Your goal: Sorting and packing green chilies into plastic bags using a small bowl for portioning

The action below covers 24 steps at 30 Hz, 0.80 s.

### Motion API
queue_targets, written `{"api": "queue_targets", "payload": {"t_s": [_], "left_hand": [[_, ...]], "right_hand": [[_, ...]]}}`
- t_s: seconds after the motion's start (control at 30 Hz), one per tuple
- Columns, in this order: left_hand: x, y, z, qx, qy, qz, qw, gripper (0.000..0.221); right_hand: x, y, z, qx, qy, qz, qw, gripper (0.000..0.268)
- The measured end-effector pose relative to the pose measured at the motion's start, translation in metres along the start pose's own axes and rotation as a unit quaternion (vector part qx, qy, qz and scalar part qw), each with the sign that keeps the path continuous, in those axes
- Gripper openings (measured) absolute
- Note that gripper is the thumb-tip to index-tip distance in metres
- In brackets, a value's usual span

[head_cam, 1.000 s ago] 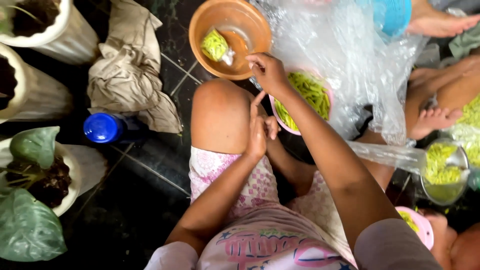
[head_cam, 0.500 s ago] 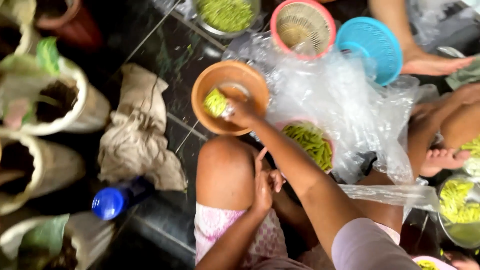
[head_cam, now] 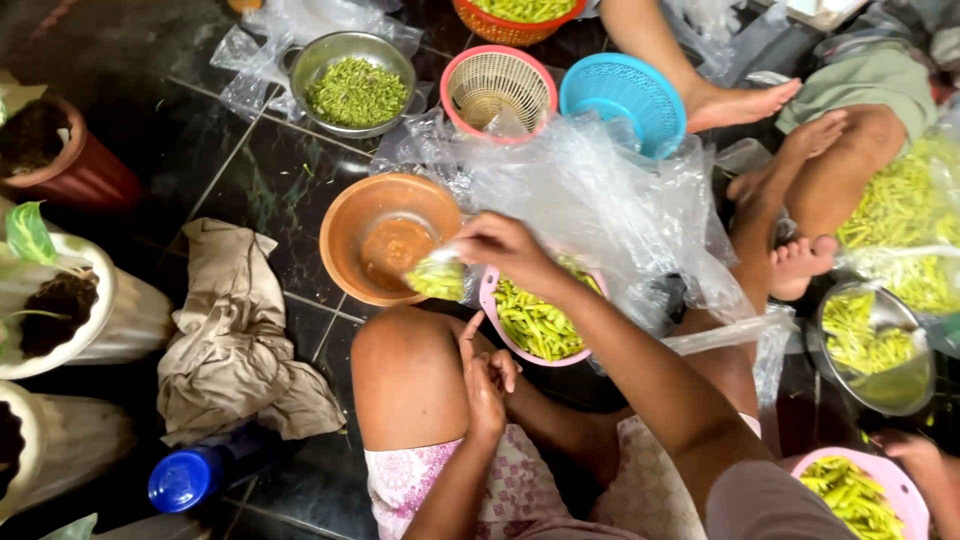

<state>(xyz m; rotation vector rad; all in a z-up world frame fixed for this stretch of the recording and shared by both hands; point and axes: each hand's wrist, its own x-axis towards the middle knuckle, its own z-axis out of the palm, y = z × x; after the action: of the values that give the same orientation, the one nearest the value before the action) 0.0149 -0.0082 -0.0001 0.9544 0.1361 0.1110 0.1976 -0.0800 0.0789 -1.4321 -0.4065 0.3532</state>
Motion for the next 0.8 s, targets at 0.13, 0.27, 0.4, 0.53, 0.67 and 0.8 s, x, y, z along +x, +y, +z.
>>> {"api": "queue_targets", "payload": {"t_s": [0.13, 0.27, 0.4, 0.53, 0.67, 0.8], "left_hand": [[-0.001, -0.005, -0.001, 0.015, -0.026, 0.010, 1.000, 0.065], [-0.006, -0.017, -0.009, 0.069, -0.092, 0.007, 0.993, 0.060], [-0.016, -0.035, -0.016, 0.086, -0.177, -0.049, 0.979, 0.058], [-0.049, -0.028, 0.007, 0.104, -0.271, -0.101, 0.952, 0.064], [-0.070, -0.059, 0.003, 0.143, -0.336, -0.267, 0.892, 0.046], [-0.087, -0.041, 0.025, 0.218, -0.338, -0.324, 0.857, 0.051]], "right_hand": [[-0.120, -0.130, -0.024, -0.068, 0.063, 0.024, 0.995, 0.039], [-0.216, -0.127, -0.048, -0.131, 0.097, 0.069, 0.984, 0.022], [-0.279, -0.070, -0.047, -0.173, 0.157, 0.089, 0.968, 0.021], [-0.312, -0.012, -0.039, -0.168, 0.178, 0.079, 0.966, 0.021], [-0.330, 0.025, -0.016, -0.130, 0.195, 0.044, 0.971, 0.014], [-0.331, 0.024, -0.015, -0.179, 0.232, 0.025, 0.956, 0.014]]}}
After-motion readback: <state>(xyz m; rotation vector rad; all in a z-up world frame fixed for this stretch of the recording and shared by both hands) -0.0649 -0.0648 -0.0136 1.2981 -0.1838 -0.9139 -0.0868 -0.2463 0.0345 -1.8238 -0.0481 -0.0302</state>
